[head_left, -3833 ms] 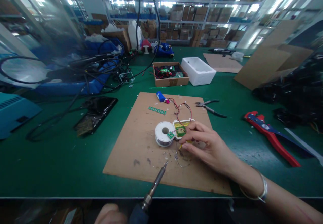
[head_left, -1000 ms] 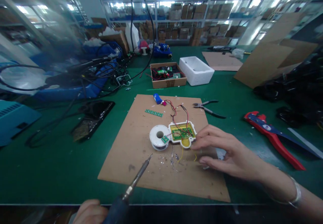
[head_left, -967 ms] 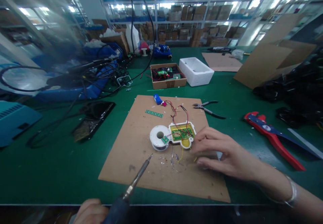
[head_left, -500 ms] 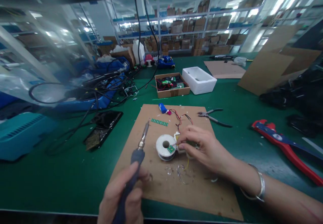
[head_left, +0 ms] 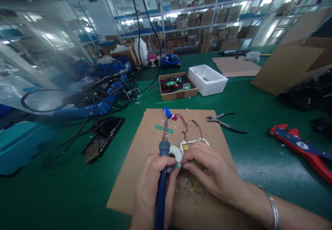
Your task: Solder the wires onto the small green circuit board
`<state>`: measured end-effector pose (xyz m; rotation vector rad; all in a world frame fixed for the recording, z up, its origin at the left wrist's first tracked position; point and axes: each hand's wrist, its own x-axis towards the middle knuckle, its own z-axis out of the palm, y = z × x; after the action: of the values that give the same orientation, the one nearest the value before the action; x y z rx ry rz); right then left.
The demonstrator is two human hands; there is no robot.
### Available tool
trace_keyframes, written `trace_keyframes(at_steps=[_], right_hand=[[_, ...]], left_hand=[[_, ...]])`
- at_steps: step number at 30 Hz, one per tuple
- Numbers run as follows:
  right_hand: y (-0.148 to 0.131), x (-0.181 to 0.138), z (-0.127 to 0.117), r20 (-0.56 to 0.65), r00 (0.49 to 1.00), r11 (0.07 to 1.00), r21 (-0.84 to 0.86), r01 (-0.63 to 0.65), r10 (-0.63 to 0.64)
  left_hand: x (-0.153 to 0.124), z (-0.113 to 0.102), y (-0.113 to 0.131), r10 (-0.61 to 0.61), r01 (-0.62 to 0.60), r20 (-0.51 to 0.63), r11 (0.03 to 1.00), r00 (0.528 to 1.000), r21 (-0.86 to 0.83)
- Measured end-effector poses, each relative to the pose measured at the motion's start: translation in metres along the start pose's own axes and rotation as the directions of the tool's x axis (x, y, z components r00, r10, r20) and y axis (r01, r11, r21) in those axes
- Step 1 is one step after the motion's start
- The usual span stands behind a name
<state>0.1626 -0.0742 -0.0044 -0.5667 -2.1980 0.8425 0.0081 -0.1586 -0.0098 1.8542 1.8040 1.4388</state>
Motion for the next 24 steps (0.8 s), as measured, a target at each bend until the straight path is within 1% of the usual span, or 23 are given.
trace_keyframes(at_steps=[3, 6, 8, 12, 16, 19, 24], right_hand=[[-0.0003, -0.0013, 0.0021, -0.002, 1.000, 0.999, -0.032, 0.009, -0.009], [0.0006, -0.0019, 0.0058, -0.016, 1.000, 0.994, -0.103, 0.021, -0.023], [0.0015, -0.0015, 0.0074, -0.014, 0.999, 0.990, -0.136, 0.033, -0.035], [0.0013, -0.0003, 0.0058, 0.021, 0.999, 0.988, -0.151, 0.034, -0.031], [0.0003, -0.0003, 0.0035, 0.049, 0.999, 0.987, -0.157, 0.020, -0.013], [0.0007, -0.0008, 0.0039, 0.039, 0.999, 0.988, -0.155, 0.016, -0.010], [0.0006, -0.0014, 0.0049, 0.044, 0.999, 0.988, -0.156, 0.004, 0.003]], left_hand=[[0.0009, -0.0013, 0.0000, -0.059, 0.059, 0.019, 0.998, 0.998, -0.034], [0.0014, -0.0017, -0.0024, -0.077, 0.078, 0.039, 0.996, 0.996, -0.039], [0.0012, -0.0016, -0.0044, -0.065, 0.066, 0.039, 0.997, 0.997, -0.031], [0.0011, -0.0013, -0.0065, -0.023, 0.024, 0.028, 0.998, 0.999, -0.049], [0.0025, -0.0002, -0.0056, 0.047, -0.048, -0.031, 0.999, 0.998, -0.027], [0.0029, 0.0006, -0.0046, 0.051, -0.052, -0.055, 0.998, 0.997, -0.022], [0.0018, 0.0001, -0.0049, 0.039, -0.040, -0.042, 0.999, 0.998, -0.025]])
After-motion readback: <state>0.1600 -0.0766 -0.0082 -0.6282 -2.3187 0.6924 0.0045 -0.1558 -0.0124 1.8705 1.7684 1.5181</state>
